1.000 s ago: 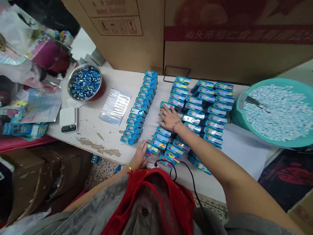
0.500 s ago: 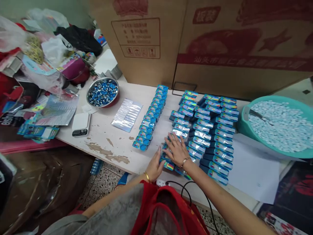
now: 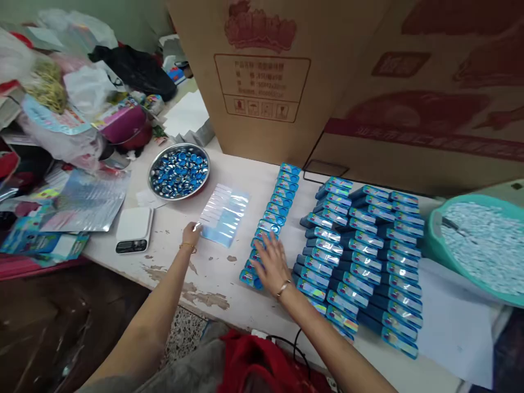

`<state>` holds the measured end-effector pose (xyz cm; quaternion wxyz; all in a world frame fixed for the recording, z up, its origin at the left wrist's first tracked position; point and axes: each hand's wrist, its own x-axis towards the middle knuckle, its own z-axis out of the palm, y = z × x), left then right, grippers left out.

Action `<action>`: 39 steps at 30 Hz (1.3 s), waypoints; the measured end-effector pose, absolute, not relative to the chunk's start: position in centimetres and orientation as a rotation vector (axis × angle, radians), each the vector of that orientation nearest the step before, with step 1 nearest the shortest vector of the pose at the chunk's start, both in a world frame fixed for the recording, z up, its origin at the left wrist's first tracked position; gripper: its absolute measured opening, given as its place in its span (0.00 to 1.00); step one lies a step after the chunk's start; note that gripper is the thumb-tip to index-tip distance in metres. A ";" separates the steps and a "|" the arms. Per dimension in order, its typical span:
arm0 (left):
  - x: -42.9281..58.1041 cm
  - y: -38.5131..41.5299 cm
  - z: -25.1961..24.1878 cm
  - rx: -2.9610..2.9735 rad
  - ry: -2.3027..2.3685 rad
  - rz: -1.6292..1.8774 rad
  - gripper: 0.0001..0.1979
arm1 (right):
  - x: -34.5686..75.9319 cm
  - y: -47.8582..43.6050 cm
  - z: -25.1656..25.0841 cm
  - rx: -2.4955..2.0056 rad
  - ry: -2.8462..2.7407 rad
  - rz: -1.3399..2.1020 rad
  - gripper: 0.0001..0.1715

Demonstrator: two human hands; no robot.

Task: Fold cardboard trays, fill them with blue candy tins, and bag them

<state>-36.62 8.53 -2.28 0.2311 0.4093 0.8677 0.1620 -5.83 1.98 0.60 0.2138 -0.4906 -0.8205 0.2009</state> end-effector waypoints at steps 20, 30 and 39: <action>-17.6 11.0 18.1 2.076 0.989 0.624 0.14 | 3.4 10.6 18.3 -1.270 -2.137 0.916 0.16; -4.9 13.5 6.0 2.574 1.068 0.541 0.12 | 14.6 13.1 7.2 -1.509 -1.858 1.208 0.18; -2.9 14.8 2.5 2.432 1.112 0.527 0.07 | 16.2 17.4 1.2 -1.859 -2.184 0.863 0.14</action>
